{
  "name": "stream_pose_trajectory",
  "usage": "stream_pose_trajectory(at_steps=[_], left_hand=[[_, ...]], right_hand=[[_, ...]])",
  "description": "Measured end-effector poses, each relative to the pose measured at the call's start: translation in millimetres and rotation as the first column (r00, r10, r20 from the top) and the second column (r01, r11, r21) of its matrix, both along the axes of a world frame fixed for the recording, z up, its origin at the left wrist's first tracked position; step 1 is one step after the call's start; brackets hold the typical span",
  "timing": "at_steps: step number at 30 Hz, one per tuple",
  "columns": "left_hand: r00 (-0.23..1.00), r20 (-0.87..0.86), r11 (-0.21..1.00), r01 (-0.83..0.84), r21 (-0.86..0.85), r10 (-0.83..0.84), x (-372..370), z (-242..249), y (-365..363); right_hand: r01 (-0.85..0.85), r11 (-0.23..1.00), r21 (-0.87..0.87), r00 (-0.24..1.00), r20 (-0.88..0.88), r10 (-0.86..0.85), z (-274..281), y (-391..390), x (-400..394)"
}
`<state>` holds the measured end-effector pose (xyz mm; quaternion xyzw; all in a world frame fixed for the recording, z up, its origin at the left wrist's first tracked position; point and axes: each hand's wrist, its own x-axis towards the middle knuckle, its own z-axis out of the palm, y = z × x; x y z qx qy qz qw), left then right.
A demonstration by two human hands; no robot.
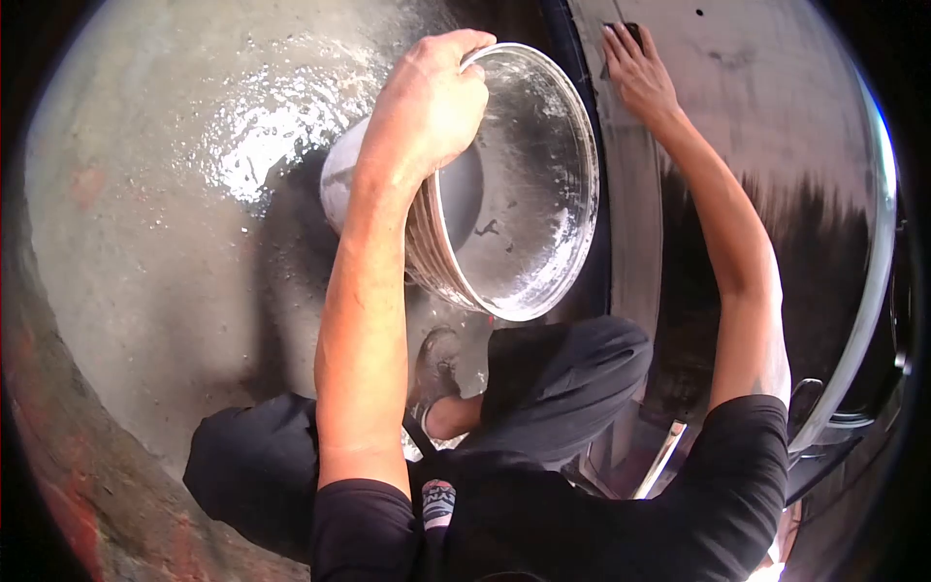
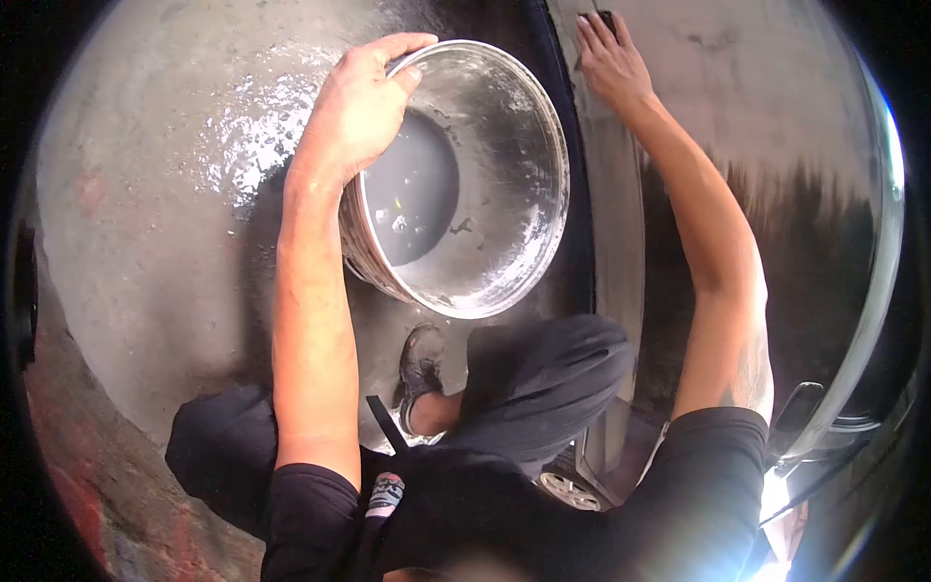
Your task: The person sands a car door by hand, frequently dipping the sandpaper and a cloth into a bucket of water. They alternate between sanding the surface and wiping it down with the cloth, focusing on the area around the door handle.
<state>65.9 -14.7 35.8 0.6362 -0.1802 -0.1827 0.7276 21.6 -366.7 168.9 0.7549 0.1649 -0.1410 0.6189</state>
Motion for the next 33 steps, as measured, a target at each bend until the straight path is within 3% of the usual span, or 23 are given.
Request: stream_pose_trajectory(at_steps=[4,8,10,12,13,16,18,20,22,24,25,27,30,32,33], left_hand=[[0.999,0.039,0.999,-0.039,0.015,0.038,-2.0,-2.3,-3.8],[0.998,0.060,1.000,-0.006,-0.010,0.007,-0.4,-4.6,-6.7],[0.996,0.090,0.999,-0.021,-0.034,0.024,7.6,-7.3,-2.6],[0.997,0.076,0.999,-0.014,-0.029,0.016,3.5,-7.5,-3.5],[0.998,0.065,0.999,0.003,-0.040,0.000,-0.9,-8.0,-5.7],[0.997,0.073,1.000,-0.019,0.008,0.018,4.2,-7.0,-4.9],[0.996,0.092,1.000,-0.017,0.002,0.017,4.8,-3.5,-2.9],[0.999,0.050,1.000,0.000,0.004,-0.001,4.1,-1.6,-2.1],[0.998,0.054,1.000,0.021,-0.005,-0.021,5.3,-5.9,-5.6],[0.999,0.048,1.000,0.018,-0.020,-0.017,7.9,-10.0,-6.7],[0.999,0.005,0.999,0.042,-0.028,-0.041,9.4,-6.2,-5.2],[0.995,-0.064,0.997,0.073,-0.014,-0.074,4.2,2.3,-1.8],[0.997,0.049,0.998,0.059,0.018,-0.059,6.4,-2.5,-2.8],[0.993,0.097,0.998,0.059,0.035,-0.062,10.4,-10.4,-7.1],[0.994,0.077,0.996,0.083,-0.022,-0.081,13.7,-19.4,-12.3]], right_hand=[[-0.022,0.999,-0.034,0.988,-0.152,0.017,5.9,10.6,-84.0],[0.071,0.997,-0.035,0.976,-0.204,-0.077,-2.1,8.4,-23.4],[0.146,0.986,-0.077,0.988,-0.032,-0.148,-25.3,-0.9,44.5],[0.125,0.991,-0.054,0.992,-0.024,-0.126,-33.4,-0.7,39.3],[0.110,0.992,-0.061,0.994,-0.018,-0.112,-27.2,-1.5,27.1],[0.193,0.973,-0.127,0.951,-0.218,-0.217,-2.2,29.3,-85.7],[0.170,0.986,-0.006,0.946,-0.278,-0.165,7.9,14.3,-158.9],[0.333,0.943,-0.019,0.866,-0.389,-0.314,24.6,30.6,-136.9],[0.235,0.966,-0.107,0.942,-0.221,-0.253,26.4,48.1,-70.7],[0.148,0.988,-0.042,0.987,-0.062,-0.151,18.5,18.8,-13.4],[0.160,0.986,-0.042,0.985,-0.058,-0.163,19.6,16.7,-22.2],[0.094,0.988,-0.124,0.993,-0.056,-0.101,19.7,20.8,-59.3],[0.390,0.907,-0.162,0.841,-0.339,-0.422,47.5,69.9,-207.3],[0.418,0.907,-0.052,0.820,-0.409,-0.401,58.8,70.6,-319.0],[0.461,0.885,-0.057,0.782,-0.444,-0.436,66.9,77.0,-330.1]])
